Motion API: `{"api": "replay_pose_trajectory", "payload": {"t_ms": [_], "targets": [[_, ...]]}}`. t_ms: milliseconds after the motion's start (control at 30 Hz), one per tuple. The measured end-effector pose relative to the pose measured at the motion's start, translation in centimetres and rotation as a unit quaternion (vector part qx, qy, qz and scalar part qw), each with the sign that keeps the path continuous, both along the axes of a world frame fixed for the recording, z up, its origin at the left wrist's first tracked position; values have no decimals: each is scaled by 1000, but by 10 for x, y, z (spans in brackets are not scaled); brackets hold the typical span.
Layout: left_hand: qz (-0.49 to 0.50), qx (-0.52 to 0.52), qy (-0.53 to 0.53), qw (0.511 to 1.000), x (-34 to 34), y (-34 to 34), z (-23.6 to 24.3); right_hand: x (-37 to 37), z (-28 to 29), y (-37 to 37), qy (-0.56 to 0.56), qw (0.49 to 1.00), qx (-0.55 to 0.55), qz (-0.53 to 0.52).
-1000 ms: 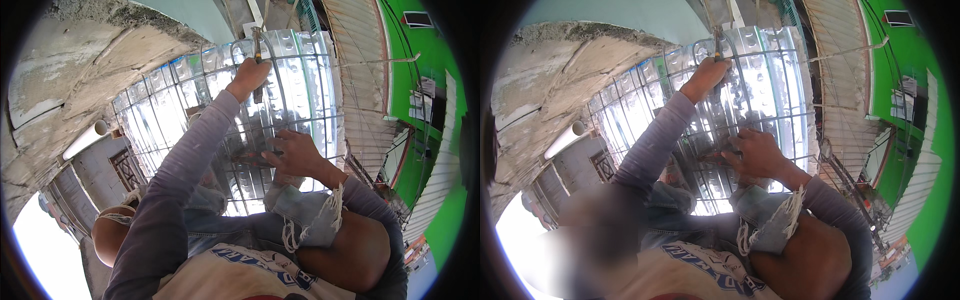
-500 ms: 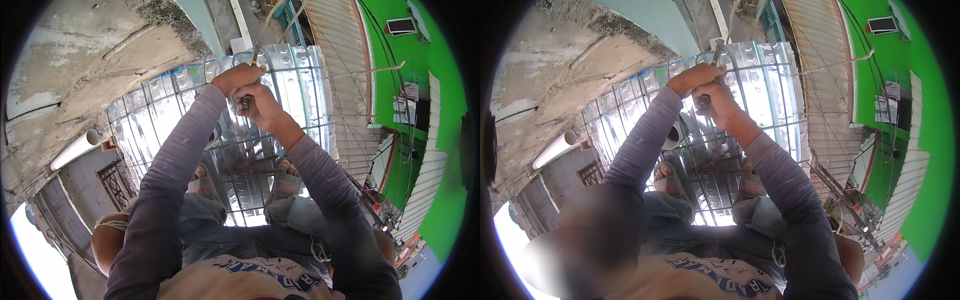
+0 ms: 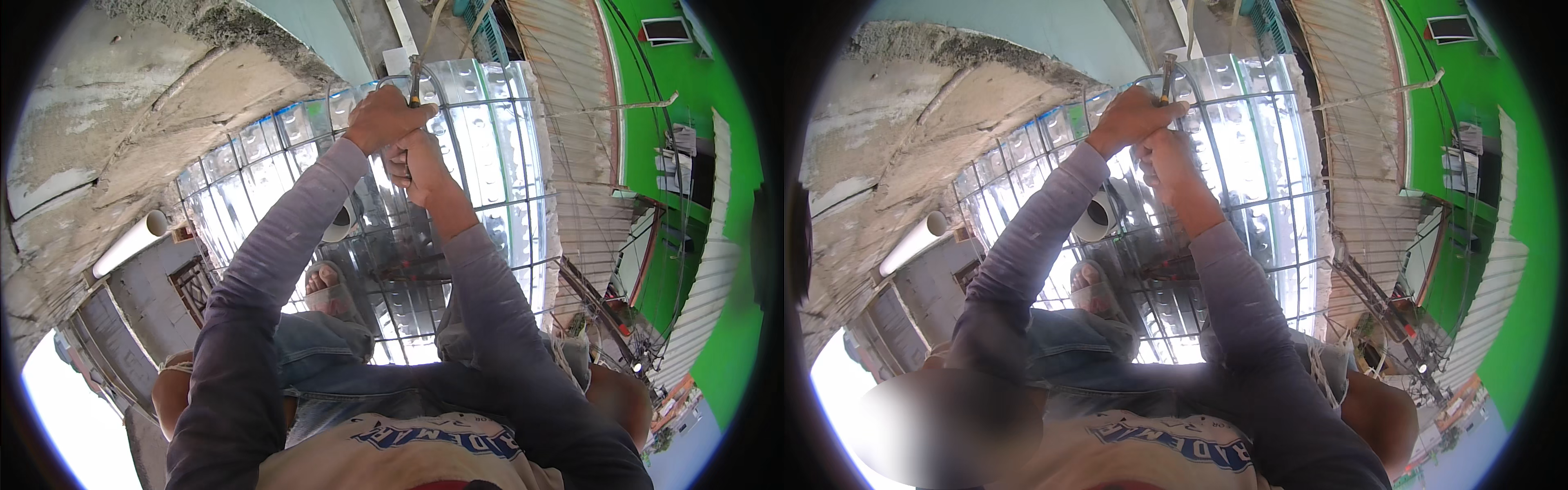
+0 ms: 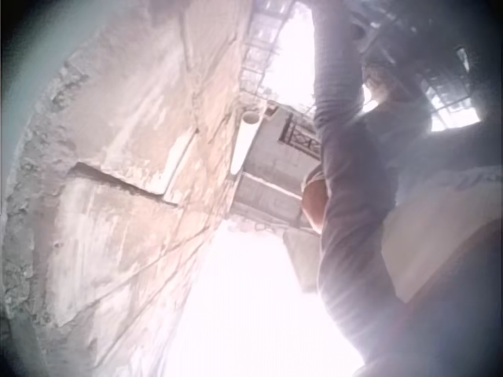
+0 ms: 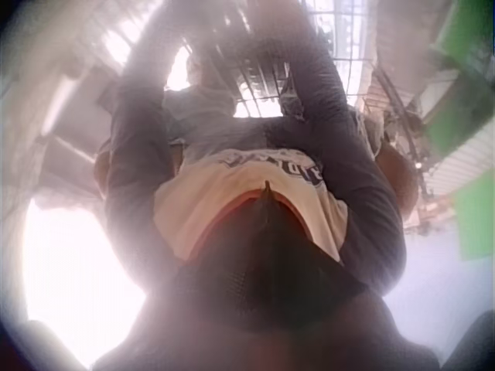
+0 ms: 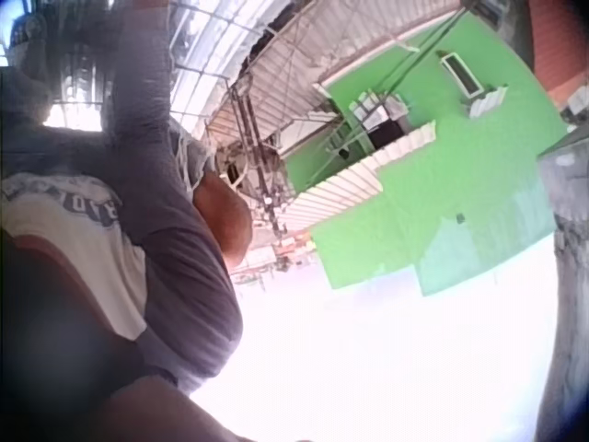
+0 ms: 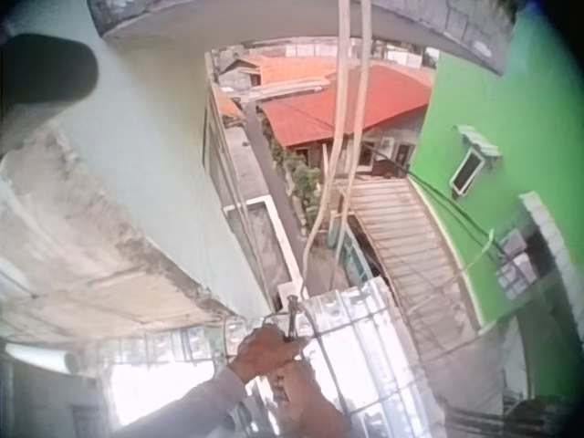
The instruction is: The person uses pliers to cut and adjust metal wires on a corrugated metal roof, securing the roof panels in place. The person repeatedly grips, twists, and cuts wires while standing on the roof surface.
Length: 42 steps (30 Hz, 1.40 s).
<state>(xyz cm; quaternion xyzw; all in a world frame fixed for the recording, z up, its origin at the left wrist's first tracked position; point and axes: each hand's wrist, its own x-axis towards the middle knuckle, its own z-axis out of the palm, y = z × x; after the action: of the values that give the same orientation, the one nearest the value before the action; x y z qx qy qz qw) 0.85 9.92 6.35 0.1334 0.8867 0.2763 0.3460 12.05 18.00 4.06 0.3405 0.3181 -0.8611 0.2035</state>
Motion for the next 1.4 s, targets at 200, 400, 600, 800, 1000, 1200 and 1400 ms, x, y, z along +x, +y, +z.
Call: {"api": "replay_pose_trajectory", "payload": {"t_ms": [200,400,600,800,1000,1200,1400], "targets": [[-1,-24,38,999,-1,17,-5,-5,0,21,-30,993,74,83],[-10,-44,85,995,7,25,-14,-4,-13,16,-38,976,189,98],[40,-17,115,992,20,21,-30,-2,-15,20,25,948,288,132],[125,-19,118,985,31,30,-40,2,-25,27,45,944,296,141],[149,-27,174,973,36,29,-55,0,-26,34,47,940,279,192],[183,-29,139,973,41,36,-49,3,-22,44,90,920,318,209],[240,-31,-7,970,37,48,-22,0,-15,65,68,910,305,272]]}}
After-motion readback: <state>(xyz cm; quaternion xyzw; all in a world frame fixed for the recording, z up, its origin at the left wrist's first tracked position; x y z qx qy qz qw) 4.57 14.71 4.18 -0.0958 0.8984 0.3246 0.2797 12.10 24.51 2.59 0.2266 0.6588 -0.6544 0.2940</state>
